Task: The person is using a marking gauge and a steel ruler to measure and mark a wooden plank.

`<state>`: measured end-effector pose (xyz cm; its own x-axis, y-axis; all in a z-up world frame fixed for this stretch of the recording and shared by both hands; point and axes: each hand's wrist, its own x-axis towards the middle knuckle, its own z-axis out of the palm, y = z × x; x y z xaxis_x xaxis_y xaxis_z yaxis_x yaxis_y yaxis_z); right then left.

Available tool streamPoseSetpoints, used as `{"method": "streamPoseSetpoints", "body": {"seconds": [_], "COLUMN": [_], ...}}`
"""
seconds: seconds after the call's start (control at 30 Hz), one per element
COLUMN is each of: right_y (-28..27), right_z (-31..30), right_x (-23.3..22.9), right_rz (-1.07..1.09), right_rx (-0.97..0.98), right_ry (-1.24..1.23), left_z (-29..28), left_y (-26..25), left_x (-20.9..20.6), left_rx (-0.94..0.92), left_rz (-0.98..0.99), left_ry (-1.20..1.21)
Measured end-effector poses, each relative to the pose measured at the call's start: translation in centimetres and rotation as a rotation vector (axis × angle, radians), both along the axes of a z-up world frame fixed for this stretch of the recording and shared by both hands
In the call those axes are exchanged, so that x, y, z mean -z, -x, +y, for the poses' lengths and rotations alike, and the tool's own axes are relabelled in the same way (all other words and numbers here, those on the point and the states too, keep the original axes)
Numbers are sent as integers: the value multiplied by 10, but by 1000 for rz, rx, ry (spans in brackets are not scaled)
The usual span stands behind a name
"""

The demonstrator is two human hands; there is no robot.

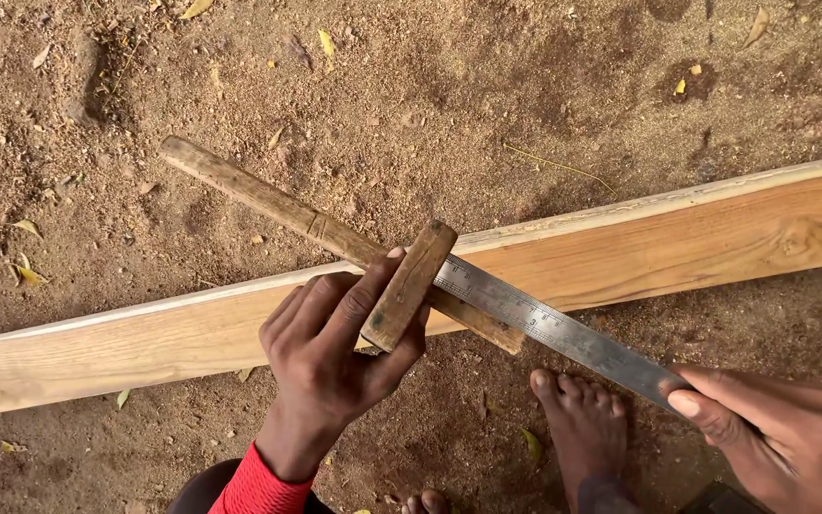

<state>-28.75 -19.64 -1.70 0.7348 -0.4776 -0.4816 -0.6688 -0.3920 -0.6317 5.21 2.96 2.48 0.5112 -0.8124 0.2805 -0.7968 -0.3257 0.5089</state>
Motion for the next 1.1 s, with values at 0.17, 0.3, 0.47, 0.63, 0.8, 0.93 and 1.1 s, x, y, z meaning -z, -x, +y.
{"method": "streamPoseSetpoints", "body": {"seconds": [0.17,0.3,0.47,0.63,0.8,0.93,1.1], "right_y": [11,4,7,8,13,11,11], "right_z": [-2,-3,-4,-2,-2,0,1], "right_x": [11,5,9,9,13,11,9], "right_rz": [-43,75,55,-79,-68,-6,-133], "right_rx": [-39,-43,-68,-84,-89,-79,-87], "right_ry": [-27,-19,-1,10,22,17,42], "left_z": [1,4,3,2,-1,-2,0], "left_y": [2,3,3,5,7,6,7], "left_x": [0,3,1,-2,-7,-6,-3], "left_rx": [-13,-6,-17,-18,-16,-9,-6], "left_rz": [-30,-23,-34,-26,-9,1,-2], "left_ry": [3,13,9,11,35,34,81]}}
